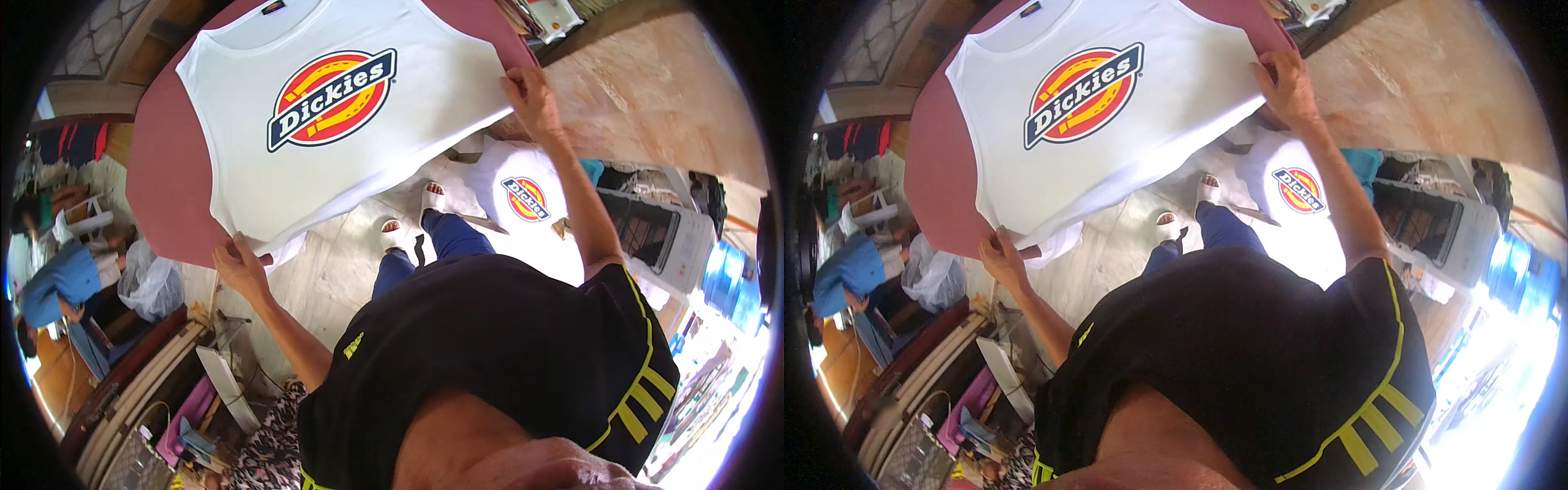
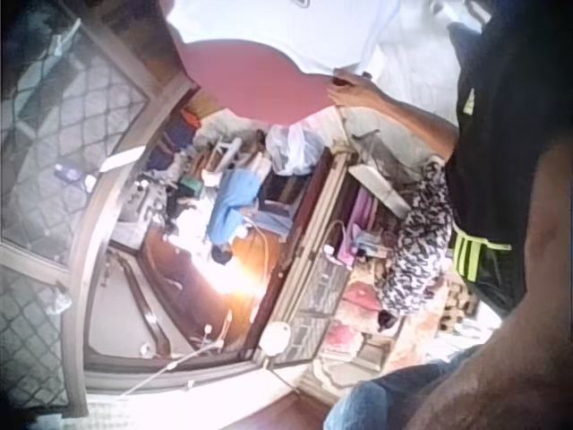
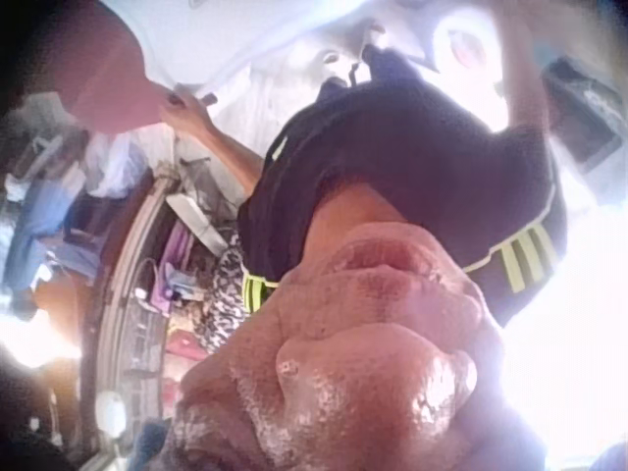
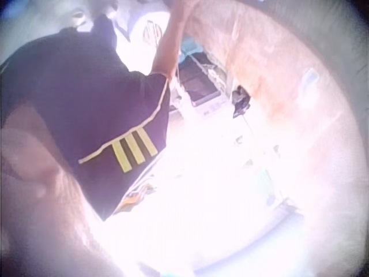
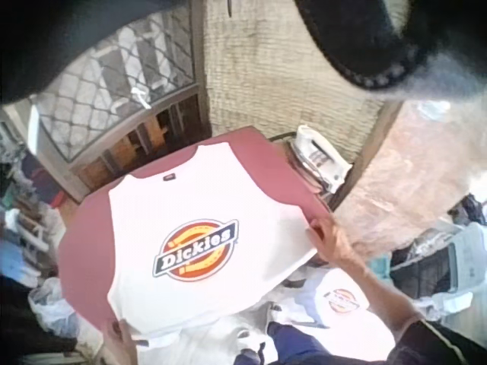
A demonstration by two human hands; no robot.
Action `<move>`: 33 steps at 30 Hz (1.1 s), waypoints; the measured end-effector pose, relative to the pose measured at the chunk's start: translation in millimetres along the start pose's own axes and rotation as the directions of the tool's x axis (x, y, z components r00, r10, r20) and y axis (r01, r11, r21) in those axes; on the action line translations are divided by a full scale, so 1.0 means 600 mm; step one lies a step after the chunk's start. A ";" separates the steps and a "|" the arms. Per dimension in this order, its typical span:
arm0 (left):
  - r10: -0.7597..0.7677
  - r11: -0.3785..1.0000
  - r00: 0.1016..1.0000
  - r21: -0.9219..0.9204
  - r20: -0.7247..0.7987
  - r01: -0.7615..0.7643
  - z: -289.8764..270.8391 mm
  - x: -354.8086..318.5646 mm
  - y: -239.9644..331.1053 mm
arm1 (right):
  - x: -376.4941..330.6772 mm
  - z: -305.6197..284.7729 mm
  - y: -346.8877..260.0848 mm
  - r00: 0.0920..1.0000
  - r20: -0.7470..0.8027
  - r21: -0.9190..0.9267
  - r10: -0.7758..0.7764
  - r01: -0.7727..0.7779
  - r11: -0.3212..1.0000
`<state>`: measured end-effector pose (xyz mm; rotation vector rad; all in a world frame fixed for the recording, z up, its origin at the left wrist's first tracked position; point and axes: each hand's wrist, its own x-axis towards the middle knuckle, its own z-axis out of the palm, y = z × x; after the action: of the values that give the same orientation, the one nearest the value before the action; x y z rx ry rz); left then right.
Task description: The person irons a white t-shirt with a Dickies logo on a pink ironing board, smoothing the fabric and using a steam iron. After finishing the white shirt, they pick up a grey t-shirt and place it on the board to begin ironing it.
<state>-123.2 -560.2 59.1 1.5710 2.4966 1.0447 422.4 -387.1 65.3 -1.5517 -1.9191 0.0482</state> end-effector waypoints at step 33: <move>0.562 0.770 0.637 -0.614 0.527 -0.171 -0.050 -0.053 0.405 | -0.606 -0.580 -0.018 0.662 -0.018 0.659 0.749 -0.556 0.507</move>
<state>75.9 -535.5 203.0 1.8676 1.2704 0.8130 617.3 -838.2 173.3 -1.6048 -0.8067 0.6658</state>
